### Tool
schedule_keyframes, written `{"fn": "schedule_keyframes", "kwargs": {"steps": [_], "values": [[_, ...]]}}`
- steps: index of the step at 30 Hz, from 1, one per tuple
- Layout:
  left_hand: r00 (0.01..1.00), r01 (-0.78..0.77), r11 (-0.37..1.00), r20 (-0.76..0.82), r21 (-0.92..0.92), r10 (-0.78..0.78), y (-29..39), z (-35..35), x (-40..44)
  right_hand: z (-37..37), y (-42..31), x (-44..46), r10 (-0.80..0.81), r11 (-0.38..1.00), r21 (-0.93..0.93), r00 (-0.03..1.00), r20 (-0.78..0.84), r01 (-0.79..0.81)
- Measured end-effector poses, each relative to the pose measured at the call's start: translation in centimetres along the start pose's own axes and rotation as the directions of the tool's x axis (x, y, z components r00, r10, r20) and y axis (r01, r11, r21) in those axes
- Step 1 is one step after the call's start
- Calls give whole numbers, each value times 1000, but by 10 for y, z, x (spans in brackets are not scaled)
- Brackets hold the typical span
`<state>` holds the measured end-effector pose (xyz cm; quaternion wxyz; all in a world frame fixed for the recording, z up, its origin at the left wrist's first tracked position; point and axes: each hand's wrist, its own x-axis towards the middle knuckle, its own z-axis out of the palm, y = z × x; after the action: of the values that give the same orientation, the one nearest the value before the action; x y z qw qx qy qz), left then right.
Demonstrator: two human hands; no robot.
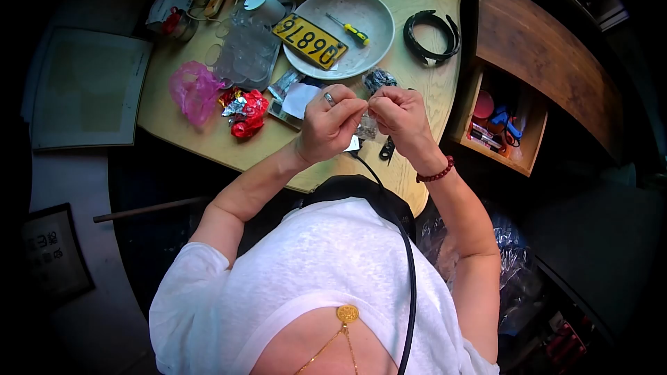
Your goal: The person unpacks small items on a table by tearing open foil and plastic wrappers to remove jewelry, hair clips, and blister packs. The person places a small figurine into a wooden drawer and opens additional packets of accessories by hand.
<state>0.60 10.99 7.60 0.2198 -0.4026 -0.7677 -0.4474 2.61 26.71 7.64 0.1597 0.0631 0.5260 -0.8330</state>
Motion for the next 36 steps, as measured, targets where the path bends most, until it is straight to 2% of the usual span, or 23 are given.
{"fn": "schedule_keyframes", "kwargs": {"steps": [2, 3, 4, 5, 7, 8, 9, 11, 12, 13, 18, 22, 24, 25, 26, 27, 28, 29, 31, 32, 33, 35, 36], "values": [[999, 38, 999, -1, -26, -38, -1, 1, -3, -4, 3, 1, 69, 991, 114, 997, 41, -74], [988, 157, 981, 20, -118, -156, -1, 1, -3, -6, 4, 2, 131, 964, 222, 987, 92, -149], [961, 275, 939, 51, -204, -271, 0, 0, -3, -9, 7, 5, 132, 963, 223, 987, 92, -149], [960, 279, 939, 54, -203, -274, 0, -1, -4, -13, 12, 10, 64, 981, 178, 994, 89, -79], [690, 688, 496, 266, -529, -674, -2, 0, -2, -20, 13, 12, -9, 991, 133, 996, 90, -3], [641, 715, 392, 320, -578, -698, -5, -5, 0, -23, 12, 12, -136, 991, -11, 988, 80, 137], [640, 716, 392, 319, -578, -699, -8, -7, 1, -23, 12, 12, -259, 950, -154, 962, 88, 270], [431, 620, -152, 496, -770, -754, -13, -11, 3, -20, 6, 0, -172, 973, -137, 980, 96, 184], [446, 579, -251, 559, -776, -699, -18, -14, 2, -19, 5, -5, -120, 984, -112, 983, 135, 136], [447, 578, -251, 559, -776, -699, -21, -15, 0, -19, 5, -7, -69, 992, -89, 982, 176, 86], [387, 416, -527, 669, -741, -635, -29, -11, -9, -19, 12, -13, -64, 998, -10, 991, 115, 66], [411, 420, -534, 679, -733, -608, -31, -9, -17, -19, 12, -14, -5, 987, 162, 1000, 0, 5], [394, 611, -212, 524, -763, -755, -26, -8, -20, -19, 13, -15, -3, 982, 191, 1000, -12, 5], [393, 611, -212, 525, -762, -754, -21, -5, -20, -18, 12, -15, 37, 978, 204, 998, -42, -28], [547, 668, 267, 215, -695, -809, -14, -1, -18, -17, 12, -16, 78, 974, 219, 994, -72, -61], [719, 605, 670, -69, -430, -692, -5, -1, -14, -17, 11, -16, 78, 974, 219, 994, -73, -60], [861, 494, 851, -33, -177, -507, 7, -13, -7, -17, 10, -17, 96, 967, 244, 993, -63, -78], [862, 494, 851, -32, -178, -507, 13, -16, -2, -17, 9, -18, 114, 959, 268, 992, -51, -96], [975, 97, 985, 184, 144, -122, 18, -20, 3, -15, 9, -19, 132, 951, 286, 990, -43, -114], [969, 179, 983, 183, -42, -169, 12, -13, -4, -15, 8, -19, 147, 944, 302, 989, -33, -131], [969, 178, 983, 181, -40, -169, 10, -13, -9, -15, 7, -20, 147, 945, 301, 989, -31, -131], [860, 511, 801, 199, -313, -470, 8, -13, -14, -18, 4, -24, 146, 963, 224, 988, 47, -153], [832, 544, 707, 184, -451, -523, 9, -10, -14, -17, 4, -25, 145, 963, 225, 988, 45, -152]]}}
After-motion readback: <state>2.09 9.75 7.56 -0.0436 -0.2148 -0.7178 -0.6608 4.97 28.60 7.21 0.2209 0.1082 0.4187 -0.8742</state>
